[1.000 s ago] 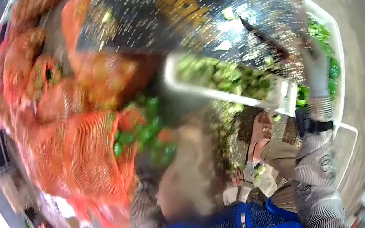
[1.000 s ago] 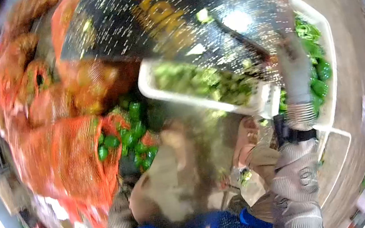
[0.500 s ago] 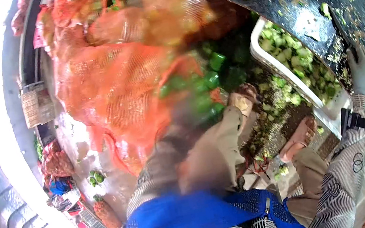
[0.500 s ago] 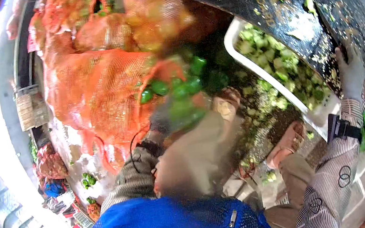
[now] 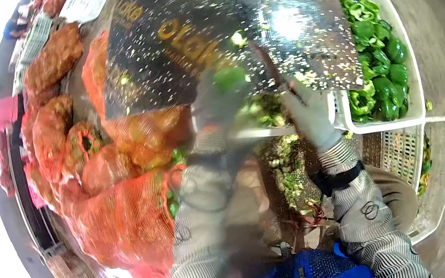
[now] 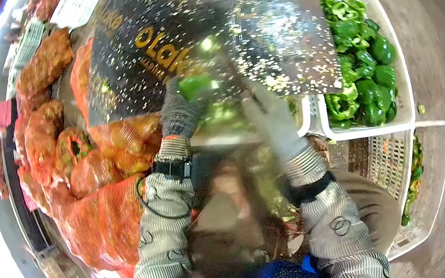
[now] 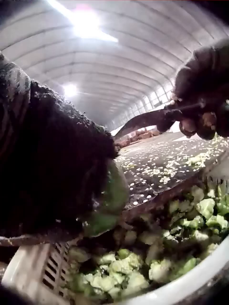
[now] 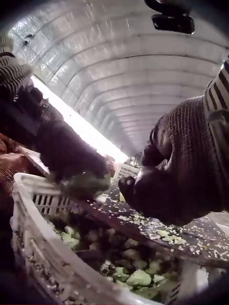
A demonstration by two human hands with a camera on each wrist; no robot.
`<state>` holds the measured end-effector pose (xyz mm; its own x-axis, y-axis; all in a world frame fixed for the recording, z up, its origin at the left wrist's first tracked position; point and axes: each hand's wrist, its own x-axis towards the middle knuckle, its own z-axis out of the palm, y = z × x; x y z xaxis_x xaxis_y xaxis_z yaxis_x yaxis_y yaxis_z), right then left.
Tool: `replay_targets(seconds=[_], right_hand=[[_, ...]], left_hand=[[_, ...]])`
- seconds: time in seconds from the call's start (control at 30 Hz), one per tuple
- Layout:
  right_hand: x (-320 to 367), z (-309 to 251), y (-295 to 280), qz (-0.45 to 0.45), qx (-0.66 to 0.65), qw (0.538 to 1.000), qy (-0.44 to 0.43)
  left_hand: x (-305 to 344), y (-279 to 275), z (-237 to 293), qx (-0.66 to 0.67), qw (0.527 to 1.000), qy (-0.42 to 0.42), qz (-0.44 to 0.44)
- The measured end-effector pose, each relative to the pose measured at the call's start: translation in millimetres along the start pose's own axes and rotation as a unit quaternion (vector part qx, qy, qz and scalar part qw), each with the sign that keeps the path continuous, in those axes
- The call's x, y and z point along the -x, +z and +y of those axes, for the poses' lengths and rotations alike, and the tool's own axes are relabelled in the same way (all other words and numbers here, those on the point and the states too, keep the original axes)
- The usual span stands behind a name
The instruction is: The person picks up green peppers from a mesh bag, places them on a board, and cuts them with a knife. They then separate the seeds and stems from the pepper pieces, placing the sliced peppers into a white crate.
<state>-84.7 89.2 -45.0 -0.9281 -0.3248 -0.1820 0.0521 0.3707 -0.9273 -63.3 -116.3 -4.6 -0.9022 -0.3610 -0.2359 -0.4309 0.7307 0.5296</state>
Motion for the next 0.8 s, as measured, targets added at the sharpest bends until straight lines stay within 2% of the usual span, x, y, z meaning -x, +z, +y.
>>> replay_targets(seconds=[0.03,0.07,0.1,0.13,0.17,0.2,0.23,0.27,0.3,0.37,0.4,0.43,0.5,0.53,0.63,0.67,0.7,0.73,0.77,0.8], right_hand=[[8.7,-11.5,2.5,-0.005,-0.005,1.000,0.002],[13.0,-15.2,10.1,0.002,-0.017,1.000,-0.007],[15.0,-13.4,13.6,0.007,-0.029,0.999,-0.018],[15.2,1.0,13.9,-0.040,0.066,0.990,-0.121],[17.5,-9.4,13.2,-0.036,0.063,0.990,-0.122],[20.1,-29.1,14.2,-0.044,0.011,0.998,-0.047],[23.0,-39.5,15.0,-0.054,-0.043,0.997,0.028],[24.7,-34.6,17.9,-0.045,-0.028,0.998,-0.025],[27.6,-27.1,24.1,-0.045,-0.030,0.998,-0.023],[30.4,-18.0,38.4,-0.015,0.017,0.997,-0.078],[27.4,-46.8,27.2,-0.080,0.117,0.988,-0.053],[28.6,-46.2,31.1,-0.080,0.117,0.988,-0.053],[32.8,-35.3,44.3,0.036,0.132,0.971,-0.196],[31.8,-29.2,50.5,0.081,0.224,0.930,-0.279],[32.2,-32.5,54.2,0.021,0.288,0.922,-0.259],[28.2,-46.2,55.1,-0.067,0.187,0.977,-0.072],[22.8,-30.6,66.6,-0.030,0.153,0.983,-0.094],[16.4,-22.7,71.8,0.002,0.157,0.974,-0.162],[12.8,-39.1,69.0,-0.038,0.143,0.986,-0.082],[9.5,-29.3,76.4,0.005,0.165,0.973,-0.160]], left_hand=[[2.3,0.7,9.3,-0.126,0.990,0.058,0.032],[2.8,15.2,1.6,-0.158,0.972,0.093,0.145],[2.6,19.3,4.6,-0.161,0.972,0.099,0.143],[1.7,20.7,4.8,-0.134,0.974,0.079,0.164],[-1.1,22.7,2.2,-0.107,0.975,0.058,0.187],[-13.9,33.7,-18.4,-0.138,0.960,0.098,0.224],[-22.8,47.9,-37.2,-0.140,0.959,0.100,0.224],[-24.3,50.2,-39.2,-0.136,0.959,0.097,0.230],[-24.5,51.9,-40.5,-0.131,0.958,0.093,0.236],[-21.7,49.0,-35.9,-0.127,0.957,0.091,0.243],[-13.8,40.6,-24.0,-0.159,0.953,0.116,0.231],[-7.9,34.2,-14.5,-0.191,0.946,0.140,0.220],[-1.5,29.8,-7.1,-0.170,0.947,0.148,0.231],[1.7,29.1,-5.4,-0.149,0.946,0.154,0.241],[2.1,31.7,-4.0,-0.157,0.942,0.137,0.264],[12.9,19.6,11.9,-0.246,0.930,0.141,0.233],[6.3,32.5,-6.6,-0.255,0.932,0.115,0.231],[-15.2,50.4,-36.0,-0.249,0.931,0.122,0.238],[-25.2,53.9,-48.5,-0.243,0.930,0.131,0.244],[-32.3,64.6,-55.9,-0.251,0.931,0.110,0.242]])
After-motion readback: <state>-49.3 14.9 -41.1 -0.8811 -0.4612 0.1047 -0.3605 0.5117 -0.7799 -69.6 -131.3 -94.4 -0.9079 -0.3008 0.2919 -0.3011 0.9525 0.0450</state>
